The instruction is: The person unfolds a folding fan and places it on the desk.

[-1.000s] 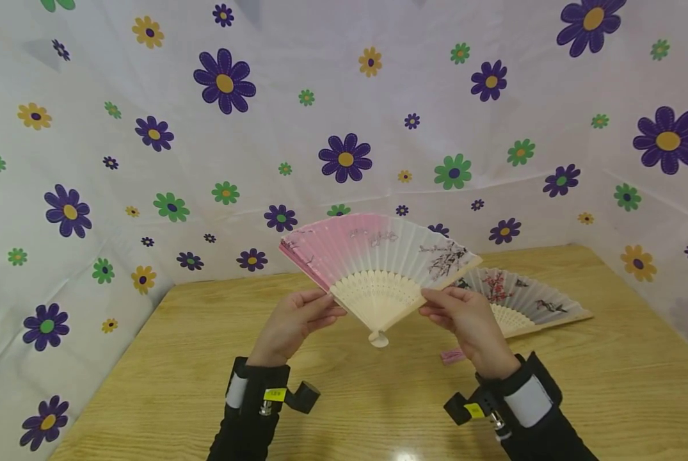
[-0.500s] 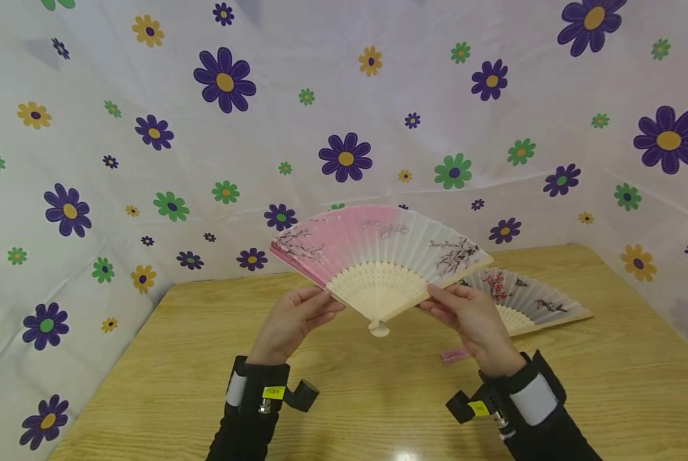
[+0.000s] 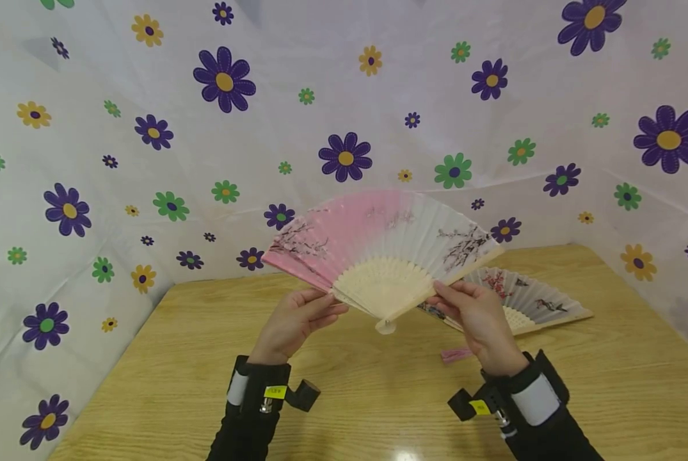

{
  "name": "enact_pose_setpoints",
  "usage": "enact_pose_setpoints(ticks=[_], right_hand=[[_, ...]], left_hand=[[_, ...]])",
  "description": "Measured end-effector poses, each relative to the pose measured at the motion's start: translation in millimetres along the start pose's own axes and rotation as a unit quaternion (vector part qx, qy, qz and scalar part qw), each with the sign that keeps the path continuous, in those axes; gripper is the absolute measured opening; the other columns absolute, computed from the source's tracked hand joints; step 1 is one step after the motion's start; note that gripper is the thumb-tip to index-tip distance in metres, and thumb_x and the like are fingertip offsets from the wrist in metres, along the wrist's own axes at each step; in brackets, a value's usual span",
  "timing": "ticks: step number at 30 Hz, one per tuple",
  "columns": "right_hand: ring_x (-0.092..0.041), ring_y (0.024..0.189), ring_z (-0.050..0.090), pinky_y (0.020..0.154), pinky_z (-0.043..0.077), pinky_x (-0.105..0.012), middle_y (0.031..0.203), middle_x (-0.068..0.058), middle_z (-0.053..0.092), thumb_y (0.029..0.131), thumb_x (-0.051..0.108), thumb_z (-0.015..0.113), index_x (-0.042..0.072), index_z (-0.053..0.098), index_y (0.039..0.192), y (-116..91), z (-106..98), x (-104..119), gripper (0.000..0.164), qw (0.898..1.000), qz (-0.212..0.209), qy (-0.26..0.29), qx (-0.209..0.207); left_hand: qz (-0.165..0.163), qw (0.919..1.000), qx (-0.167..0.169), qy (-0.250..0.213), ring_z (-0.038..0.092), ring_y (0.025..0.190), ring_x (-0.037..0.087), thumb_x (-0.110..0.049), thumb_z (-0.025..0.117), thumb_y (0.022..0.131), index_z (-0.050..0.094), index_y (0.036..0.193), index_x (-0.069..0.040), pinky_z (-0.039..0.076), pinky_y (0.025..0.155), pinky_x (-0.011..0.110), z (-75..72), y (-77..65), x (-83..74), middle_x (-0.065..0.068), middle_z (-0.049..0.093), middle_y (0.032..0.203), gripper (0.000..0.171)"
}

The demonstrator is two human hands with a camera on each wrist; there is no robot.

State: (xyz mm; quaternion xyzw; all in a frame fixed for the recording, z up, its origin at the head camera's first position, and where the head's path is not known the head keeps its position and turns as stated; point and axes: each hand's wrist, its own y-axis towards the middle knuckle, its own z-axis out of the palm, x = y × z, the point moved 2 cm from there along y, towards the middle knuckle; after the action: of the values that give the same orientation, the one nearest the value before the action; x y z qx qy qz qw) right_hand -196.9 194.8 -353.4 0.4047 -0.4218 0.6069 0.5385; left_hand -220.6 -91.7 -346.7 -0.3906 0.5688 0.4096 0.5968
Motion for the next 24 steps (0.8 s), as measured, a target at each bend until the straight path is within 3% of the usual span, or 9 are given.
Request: enact_pose_setpoints(ticks=[10, 19, 24], right_hand=[[0.004, 0.083, 0.070, 0.081, 0.057, -0.009, 0.085, 0.012, 0.073, 0.108, 0.013, 0.050, 0.027, 0.075, 0.086, -0.6, -2.2, 0.1, 0.036, 1.000, -0.014, -0.011, -0.011], [0.003, 0.085, 0.072, 0.083, 0.056, -0.009, 0.088, 0.011, 0.072, 0.107, 0.013, 0.051, 0.023, 0.075, 0.086, -0.2, -2.5, -0.1, 0.033, 0.999, -0.024, 0.047, -0.010], [0.002, 0.084, 0.072, 0.082, 0.057, -0.009, 0.087, 0.009, 0.072, 0.107, 0.012, 0.052, 0.021, 0.075, 0.086, -1.7, 0.1, -0.4, 0.033, 0.997, -0.036, 0.072, -0.011]], left_hand=[[0.008, 1.0000, -0.005, 0.002, 0.073, 0.091, 0.000, -0.002, 0.049, 0.107, 0.054, 0.130, 0.021, 0.060, 0.088, 0.020, -0.9, -0.1, 0.0, 0.015, 0.077, 0.112, 0.033], [0.008, 0.9999, -0.012, -0.007, 0.073, 0.092, 0.000, -0.002, 0.049, 0.107, 0.055, 0.130, 0.020, 0.060, 0.089, 0.020, -0.5, -0.2, -1.3, 0.012, 0.078, 0.111, 0.032], [0.009, 0.9987, -0.044, -0.022, 0.074, 0.089, 0.000, -0.002, 0.050, 0.106, 0.056, 0.129, 0.018, 0.060, 0.084, 0.017, 1.9, 1.2, 0.0, 0.005, 0.079, 0.104, 0.031]])
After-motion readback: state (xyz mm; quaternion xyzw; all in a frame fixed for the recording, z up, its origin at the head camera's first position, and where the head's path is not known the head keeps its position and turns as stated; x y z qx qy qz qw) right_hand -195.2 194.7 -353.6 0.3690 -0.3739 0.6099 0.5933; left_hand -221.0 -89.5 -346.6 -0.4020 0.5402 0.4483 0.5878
